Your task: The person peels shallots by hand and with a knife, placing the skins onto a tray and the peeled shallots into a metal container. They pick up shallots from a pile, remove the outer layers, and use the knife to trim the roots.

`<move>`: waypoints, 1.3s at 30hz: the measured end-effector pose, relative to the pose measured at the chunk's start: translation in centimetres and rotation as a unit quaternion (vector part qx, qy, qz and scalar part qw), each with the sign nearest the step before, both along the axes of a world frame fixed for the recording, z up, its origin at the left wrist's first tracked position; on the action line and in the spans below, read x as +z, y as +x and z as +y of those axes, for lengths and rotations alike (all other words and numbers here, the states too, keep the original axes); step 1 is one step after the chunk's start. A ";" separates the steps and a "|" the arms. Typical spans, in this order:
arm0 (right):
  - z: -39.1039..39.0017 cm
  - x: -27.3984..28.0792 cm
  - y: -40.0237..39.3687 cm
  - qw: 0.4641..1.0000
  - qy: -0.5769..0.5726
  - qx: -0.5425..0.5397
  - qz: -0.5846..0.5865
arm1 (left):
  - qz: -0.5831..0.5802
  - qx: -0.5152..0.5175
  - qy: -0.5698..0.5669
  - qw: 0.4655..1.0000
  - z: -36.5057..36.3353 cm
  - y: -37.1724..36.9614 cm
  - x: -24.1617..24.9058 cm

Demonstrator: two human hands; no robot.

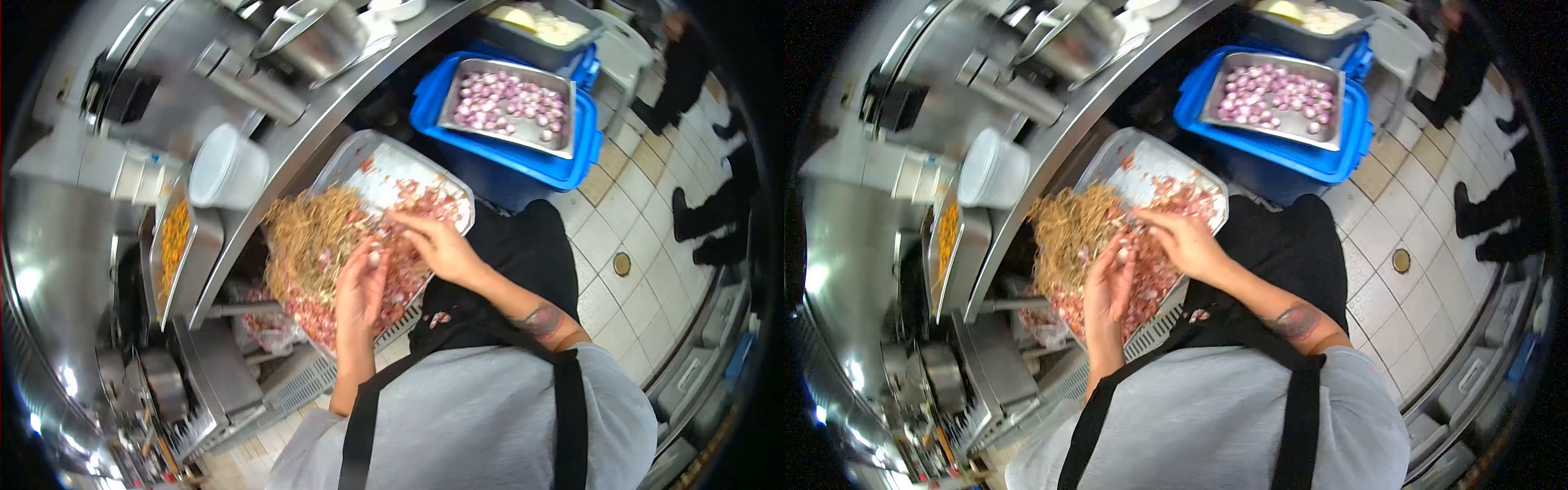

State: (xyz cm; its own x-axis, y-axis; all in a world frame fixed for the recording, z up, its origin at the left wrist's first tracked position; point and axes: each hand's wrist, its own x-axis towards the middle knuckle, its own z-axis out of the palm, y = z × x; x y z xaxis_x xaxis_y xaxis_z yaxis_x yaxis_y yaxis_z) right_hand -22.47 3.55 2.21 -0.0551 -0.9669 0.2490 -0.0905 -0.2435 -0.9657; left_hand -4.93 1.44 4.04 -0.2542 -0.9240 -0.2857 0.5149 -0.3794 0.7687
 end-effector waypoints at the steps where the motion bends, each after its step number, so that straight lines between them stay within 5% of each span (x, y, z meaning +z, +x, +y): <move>1: -0.1 -0.7 -0.2 0.999 -0.021 -0.029 0.008 | 0.000 0.010 0.008 1.000 -0.8 -0.3 -0.5; 3: -1.0 -3.0 -0.1 0.987 -0.110 -0.109 0.037 | -0.006 0.020 -0.004 1.000 -2.3 -2.1 0.0; 4: -0.4 -2.2 -0.7 0.998 0.019 -0.051 -0.029 | -0.005 0.010 -0.007 1.000 -3.8 -3.1 0.3; 9: -0.5 -4.0 -1.3 0.954 0.171 0.006 -0.245 | 0.003 -0.108 -0.113 0.988 -11.2 -13.0 3.4; 13: -0.6 -4.8 -1.4 0.957 0.159 0.001 -0.241 | -0.015 -0.221 -0.104 0.970 -14.1 -20.9 5.5; 16: -0.5 -5.3 -1.3 0.956 0.166 0.014 -0.242 | -0.008 -0.211 -0.130 0.969 -13.1 -23.3 7.2; 21: -0.4 -5.1 -1.6 0.961 0.169 0.020 -0.218 | 0.005 -0.215 -0.245 0.945 -12.5 -19.0 7.9; 26: -0.7 -5.8 -1.0 0.974 0.131 0.008 -0.183 | -0.182 -0.072 -0.267 0.944 -13.4 -9.2 4.2; 28: -0.6 -5.5 -1.0 0.972 0.142 0.005 -0.189 | -0.304 -0.070 -0.268 0.911 -14.4 -4.6 0.3; 30: -1.1 -6.8 -0.6 0.982 0.103 -0.025 -0.156 | -0.505 -0.106 -0.259 0.817 -13.6 -0.4 -2.4; 32: -1.4 -8.0 -0.3 0.991 0.062 -0.065 -0.098 | -0.685 -0.018 -0.399 0.609 -11.7 1.8 -4.2; 39: -0.4 -5.3 -0.9 0.990 0.112 -0.060 -0.057 | -0.727 -0.032 -0.447 0.520 -8.9 1.9 -4.1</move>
